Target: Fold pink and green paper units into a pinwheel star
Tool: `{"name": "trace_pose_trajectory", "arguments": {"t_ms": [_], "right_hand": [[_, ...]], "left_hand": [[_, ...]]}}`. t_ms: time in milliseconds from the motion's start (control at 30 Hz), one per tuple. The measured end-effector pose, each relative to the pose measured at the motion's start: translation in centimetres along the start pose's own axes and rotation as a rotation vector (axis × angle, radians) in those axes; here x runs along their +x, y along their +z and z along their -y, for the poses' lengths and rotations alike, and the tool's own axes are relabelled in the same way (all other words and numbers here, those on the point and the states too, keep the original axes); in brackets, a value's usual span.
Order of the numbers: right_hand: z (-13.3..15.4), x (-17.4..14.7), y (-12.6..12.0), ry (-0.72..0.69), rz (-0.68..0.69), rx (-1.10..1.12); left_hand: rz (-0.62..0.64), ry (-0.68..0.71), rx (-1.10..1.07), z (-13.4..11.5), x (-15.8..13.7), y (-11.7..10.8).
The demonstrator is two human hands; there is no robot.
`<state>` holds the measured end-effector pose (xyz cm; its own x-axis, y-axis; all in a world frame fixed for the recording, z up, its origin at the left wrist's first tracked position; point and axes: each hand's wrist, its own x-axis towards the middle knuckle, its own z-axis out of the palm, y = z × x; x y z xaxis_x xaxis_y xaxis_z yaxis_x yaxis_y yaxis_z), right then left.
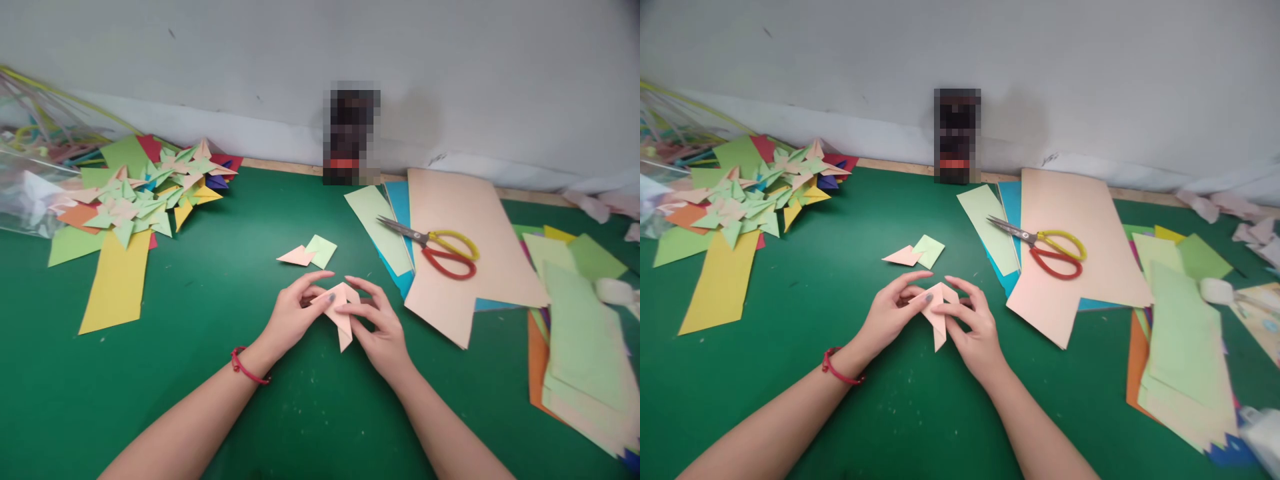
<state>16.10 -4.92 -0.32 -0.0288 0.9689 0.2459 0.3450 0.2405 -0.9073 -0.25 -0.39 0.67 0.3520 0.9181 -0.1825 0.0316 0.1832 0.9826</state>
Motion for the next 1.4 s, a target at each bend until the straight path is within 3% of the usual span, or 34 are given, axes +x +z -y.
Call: {"name": "trace_pose_trajectory", "arguments": {"t_ms": [133,300,633,933,1233,1400], "right_hand": [[-0.19,-0.11,0.02,0.001,0.003,-0.006],[-0.12,-0.16,0.19,-0.019,0.039,-0.039],[-0.08,0.18,0.24,-0.094,0.065,-0.138],[-0.21,0.08,0.2,-0.124,0.036,-0.165],[-0.18,-0.22,-0.01,0.053,-0.03,-0.037],[-0.07,-0.22,0.1,0.084,-0.058,-0.03]], "left_hand": [[0.045,0.01,0.155,-0.31,-0.07,-0.07],[0.015,0.014,0.27,-0.4,-0.16,-0.01],[-0.027,-0.067,0.061,0.1,-0.17,0.12],[-0.041,-0.073,0.034,0.12,-0.15,0.08],[0.004,-0.06,0.046,0.36,-0.07,0.12],[0.038,-0.052,0.09,0.37,-0.08,0.09]]}}
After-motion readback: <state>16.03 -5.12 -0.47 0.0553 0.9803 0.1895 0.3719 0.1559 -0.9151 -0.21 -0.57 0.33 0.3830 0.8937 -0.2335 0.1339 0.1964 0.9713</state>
